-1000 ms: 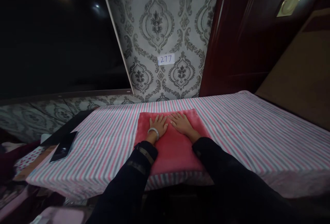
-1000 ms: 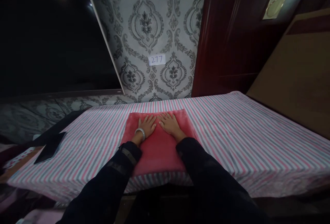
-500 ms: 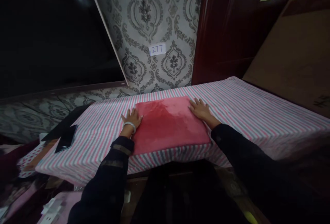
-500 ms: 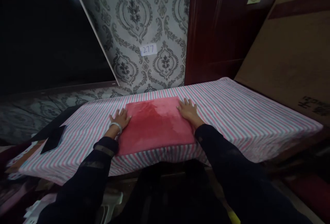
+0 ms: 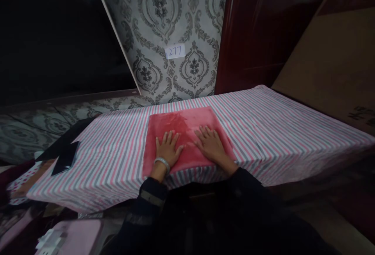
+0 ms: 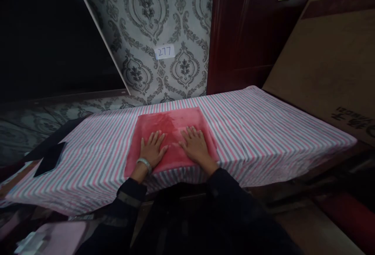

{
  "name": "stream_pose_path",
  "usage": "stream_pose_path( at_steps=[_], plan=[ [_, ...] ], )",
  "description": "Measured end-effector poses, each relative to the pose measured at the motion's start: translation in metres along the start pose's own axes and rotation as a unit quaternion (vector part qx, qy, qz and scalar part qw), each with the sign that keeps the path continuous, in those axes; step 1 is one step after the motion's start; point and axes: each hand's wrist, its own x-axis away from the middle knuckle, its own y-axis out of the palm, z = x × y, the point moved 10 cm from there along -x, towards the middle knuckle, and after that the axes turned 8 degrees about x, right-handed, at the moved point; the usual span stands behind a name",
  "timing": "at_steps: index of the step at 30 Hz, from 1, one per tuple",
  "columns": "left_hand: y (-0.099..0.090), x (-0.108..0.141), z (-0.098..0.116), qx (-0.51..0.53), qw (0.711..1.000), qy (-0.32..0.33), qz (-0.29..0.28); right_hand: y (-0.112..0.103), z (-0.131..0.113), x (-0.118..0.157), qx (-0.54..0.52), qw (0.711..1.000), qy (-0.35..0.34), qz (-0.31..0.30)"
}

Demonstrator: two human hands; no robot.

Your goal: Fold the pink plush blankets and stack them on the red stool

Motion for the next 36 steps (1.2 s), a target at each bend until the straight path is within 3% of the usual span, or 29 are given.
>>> stream_pose_path(
  at_steps=[6,9,11,14,17,20,22,28,31,36],
  plan=[
    [-0.008,0.04,-0.057,-0.047,0.995,-0.072,0.053,0.023,0.079,0.027,0.02,0.996,0.088,0.012],
    [-0.011,0.057,-0.082,-0.037,0.993,-0.107,0.027,0.033,0.108,0.034,0.011,0.995,0.102,-0.008],
    [-0.021,0.055,-0.089,-0.018,0.992,-0.122,0.008,0.027,0.117,0.027,0.005,0.994,0.107,-0.015],
    [-0.055,0.024,-0.073,0.003,0.995,-0.091,0.028,-0.006,0.091,-0.007,0.002,0.998,0.058,0.005],
    [-0.08,-0.028,-0.042,0.018,0.999,-0.037,0.029,-0.037,0.021,-0.053,-0.01,0.999,-0.039,0.0],
    [-0.08,-0.074,-0.025,0.023,0.999,-0.021,0.019,-0.046,-0.043,-0.093,-0.03,0.994,-0.1,-0.021],
    [-0.067,-0.092,-0.024,0.022,0.999,-0.022,0.016,-0.037,-0.064,-0.111,-0.026,0.994,-0.104,-0.029],
    [-0.012,-0.103,-0.045,0.001,0.999,-0.046,0.015,0.014,-0.064,-0.123,-0.009,0.994,-0.111,-0.007],
    [-0.006,-0.103,-0.047,-0.001,0.999,-0.045,0.015,0.024,-0.061,-0.123,-0.008,0.994,-0.11,0.011],
    [-0.01,-0.104,-0.046,0.016,0.999,-0.051,0.009,0.021,-0.053,-0.126,0.009,0.995,-0.095,0.013]
  ],
)
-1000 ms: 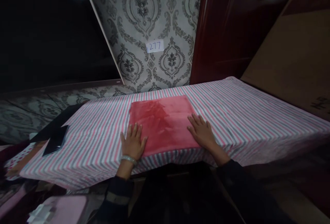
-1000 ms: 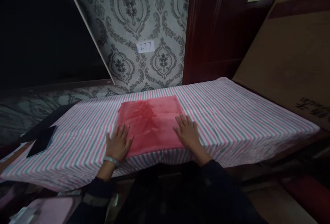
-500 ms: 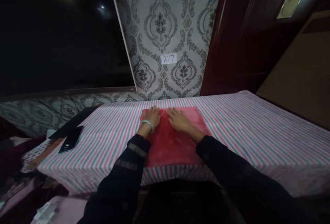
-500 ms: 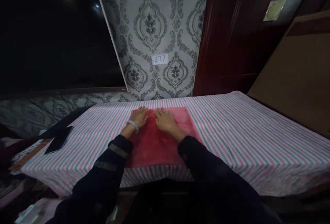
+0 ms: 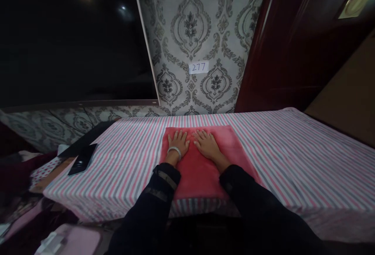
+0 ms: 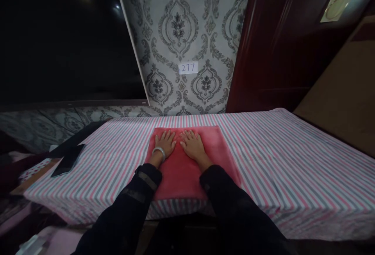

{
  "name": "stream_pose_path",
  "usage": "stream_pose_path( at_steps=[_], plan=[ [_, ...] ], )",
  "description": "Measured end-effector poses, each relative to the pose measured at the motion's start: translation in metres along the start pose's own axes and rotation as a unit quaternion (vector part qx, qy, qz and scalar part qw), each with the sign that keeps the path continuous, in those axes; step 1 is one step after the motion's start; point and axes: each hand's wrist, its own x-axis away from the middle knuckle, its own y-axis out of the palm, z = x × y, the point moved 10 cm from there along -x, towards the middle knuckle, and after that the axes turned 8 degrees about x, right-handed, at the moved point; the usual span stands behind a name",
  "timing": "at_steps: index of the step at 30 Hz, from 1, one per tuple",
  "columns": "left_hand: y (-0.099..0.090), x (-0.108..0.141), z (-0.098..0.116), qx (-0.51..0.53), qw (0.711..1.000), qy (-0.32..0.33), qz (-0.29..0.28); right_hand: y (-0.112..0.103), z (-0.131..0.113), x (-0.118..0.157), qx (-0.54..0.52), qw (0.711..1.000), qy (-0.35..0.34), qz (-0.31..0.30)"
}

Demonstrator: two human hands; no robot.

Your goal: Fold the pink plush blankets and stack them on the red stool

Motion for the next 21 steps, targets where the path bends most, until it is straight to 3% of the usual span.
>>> stream_pose_path(
  at_steps=[4,9,13,15,17,19,21],
  plan=[
    [0.0,-0.001,-0.001,0.009,1.0,-0.004,-0.013,0.0,0.051,0.012,0.027,0.994,0.098,-0.029],
    [0.0,0.0,0.0,0.008,1.0,0.0,-0.016,0.01,0.131,0.055,0.017,0.976,0.2,-0.085],
    [-0.007,0.0,0.0,0.013,1.0,-0.002,-0.021,0.007,0.164,0.088,-0.002,0.964,0.233,-0.125],
    [-0.013,0.0,0.002,0.025,0.999,-0.006,-0.033,-0.007,0.164,0.095,0.005,0.964,0.24,-0.111],
    [-0.024,0.004,0.006,0.034,0.999,-0.018,-0.035,-0.026,0.147,0.094,0.013,0.972,0.221,-0.074],
    [-0.035,0.016,0.02,0.033,0.999,-0.005,-0.011,-0.04,0.113,0.09,0.015,0.984,0.175,-0.034],
    [-0.04,0.038,0.045,0.025,0.998,0.048,0.024,-0.045,0.072,0.089,0.01,0.993,0.12,-0.008]
  ],
)
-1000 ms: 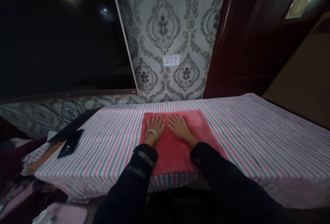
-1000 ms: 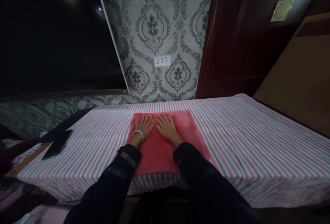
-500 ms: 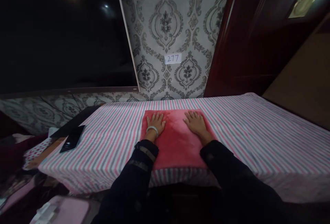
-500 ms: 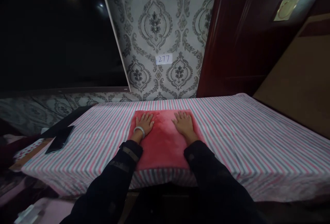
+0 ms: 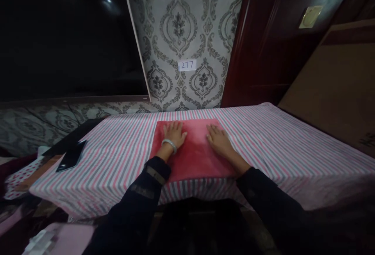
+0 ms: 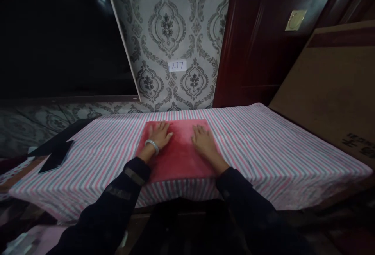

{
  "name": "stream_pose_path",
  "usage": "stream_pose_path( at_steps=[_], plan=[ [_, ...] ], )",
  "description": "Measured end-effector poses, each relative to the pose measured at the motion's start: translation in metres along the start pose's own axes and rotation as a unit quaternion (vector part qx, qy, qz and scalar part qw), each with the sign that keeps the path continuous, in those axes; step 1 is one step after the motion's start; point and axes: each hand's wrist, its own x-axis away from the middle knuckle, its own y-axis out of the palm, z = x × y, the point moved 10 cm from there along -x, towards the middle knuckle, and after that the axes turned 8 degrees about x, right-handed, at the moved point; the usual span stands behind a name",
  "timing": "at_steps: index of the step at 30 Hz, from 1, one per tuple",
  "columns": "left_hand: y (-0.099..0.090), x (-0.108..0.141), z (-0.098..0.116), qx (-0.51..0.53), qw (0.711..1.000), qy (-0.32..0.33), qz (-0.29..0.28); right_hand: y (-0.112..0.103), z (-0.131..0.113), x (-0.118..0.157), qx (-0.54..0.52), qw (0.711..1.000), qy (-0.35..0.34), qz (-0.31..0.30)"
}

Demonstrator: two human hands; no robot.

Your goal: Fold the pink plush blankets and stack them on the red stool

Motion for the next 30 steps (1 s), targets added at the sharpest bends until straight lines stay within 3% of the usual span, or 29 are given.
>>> stream_pose_path(
  at_steps=[2,4,7,10,15,21,24,27,30],
  plan=[
    [0.012,0.025,0.026,-0.011,0.998,0.058,0.001,0.005,-0.034,0.013,-0.008,0.999,-0.043,0.0],
    [0.035,0.046,0.039,-0.017,0.997,0.072,-0.025,0.015,-0.056,0.025,-0.01,0.998,-0.064,-0.012],
    [0.06,0.062,0.04,-0.021,0.997,0.06,-0.044,0.024,-0.065,0.036,-0.005,0.998,-0.066,-0.016],
    [0.063,0.062,0.037,-0.019,0.997,0.063,-0.041,0.024,-0.06,0.039,0.001,0.998,-0.07,-0.001],
    [0.046,0.07,0.007,-0.032,0.999,0.025,-0.017,0.024,-0.026,0.045,0.029,0.999,-0.039,0.011],
    [0.028,0.115,-0.051,-0.083,0.995,-0.04,0.031,0.047,0.045,0.069,0.028,0.997,0.053,-0.044],
    [0.024,0.13,-0.074,-0.08,0.995,-0.065,0.008,0.058,0.078,0.077,0.02,0.994,0.078,-0.068],
    [0.009,0.122,-0.079,-0.049,0.997,-0.054,-0.021,0.042,0.095,0.066,0.03,0.996,0.075,-0.029],
    [-0.019,0.085,-0.058,-0.019,1.0,-0.011,-0.01,0.007,0.074,0.032,0.024,0.999,0.025,0.017]
  ],
)
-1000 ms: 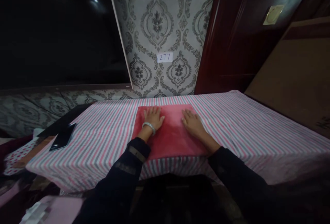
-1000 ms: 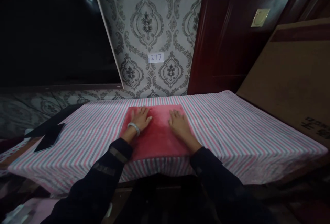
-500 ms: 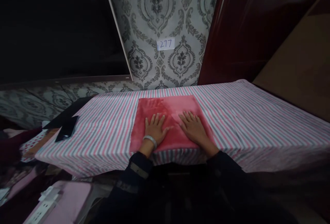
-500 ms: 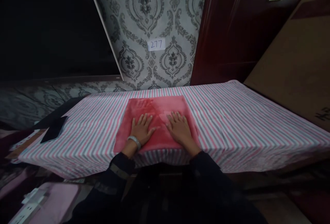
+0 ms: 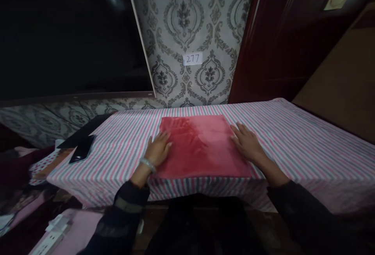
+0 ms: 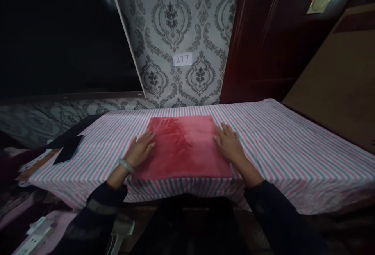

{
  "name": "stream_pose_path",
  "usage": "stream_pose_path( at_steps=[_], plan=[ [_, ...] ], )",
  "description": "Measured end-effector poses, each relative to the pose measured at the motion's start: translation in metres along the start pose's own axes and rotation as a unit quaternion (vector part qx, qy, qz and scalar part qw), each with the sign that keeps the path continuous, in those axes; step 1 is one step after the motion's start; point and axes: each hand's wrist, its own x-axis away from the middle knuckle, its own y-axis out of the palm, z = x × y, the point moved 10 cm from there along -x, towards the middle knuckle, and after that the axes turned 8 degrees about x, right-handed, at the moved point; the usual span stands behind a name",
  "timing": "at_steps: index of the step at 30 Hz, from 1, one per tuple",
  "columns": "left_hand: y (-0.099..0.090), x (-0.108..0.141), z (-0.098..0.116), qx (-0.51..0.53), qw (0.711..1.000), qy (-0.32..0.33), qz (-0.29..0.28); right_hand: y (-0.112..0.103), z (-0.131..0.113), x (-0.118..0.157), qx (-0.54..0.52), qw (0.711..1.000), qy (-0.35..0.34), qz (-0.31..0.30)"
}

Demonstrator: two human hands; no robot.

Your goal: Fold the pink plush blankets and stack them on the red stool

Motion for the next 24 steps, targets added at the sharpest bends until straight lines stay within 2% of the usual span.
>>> stream_pose_path(
  at_steps=[2,4,6,8,11,14,16,18,21,24],
  plan=[
    [-0.017,-0.035,0.019,0.011,1.0,0.024,-0.001,-0.022,-0.033,-0.028,-0.014,0.999,-0.048,-0.003],
    [-0.03,-0.073,0.03,0.008,1.0,0.017,-0.007,-0.039,-0.07,-0.055,-0.026,0.996,-0.082,-0.02],
    [-0.039,-0.105,0.032,0.0,1.0,-0.008,-0.007,-0.048,-0.102,-0.079,-0.035,0.994,-0.098,-0.042],
    [-0.041,-0.128,0.027,-0.008,0.999,-0.032,0.004,-0.048,-0.126,-0.099,-0.042,0.993,-0.099,-0.057],
    [-0.023,-0.143,0.019,-0.018,0.998,-0.053,0.02,-0.036,-0.151,-0.115,-0.048,0.993,-0.106,-0.029],
    [0.019,-0.142,0.013,-0.019,0.998,-0.056,0.0,-0.006,-0.173,-0.112,-0.043,0.987,-0.155,0.003],
    [0.044,-0.139,0.01,-0.017,0.998,-0.057,-0.016,0.017,-0.18,-0.107,-0.041,0.984,-0.174,0.003],
    [0.058,-0.137,0.007,-0.016,0.998,-0.058,-0.019,0.03,-0.18,-0.104,-0.042,0.984,-0.171,0.002],
    [0.061,-0.138,0.006,-0.01,0.998,-0.053,-0.019,0.033,-0.173,-0.107,-0.035,0.986,-0.164,-0.005],
    [0.055,-0.139,0.002,0.002,0.998,-0.063,-0.018,0.033,-0.146,-0.113,-0.018,0.993,-0.113,-0.027]
  ],
)
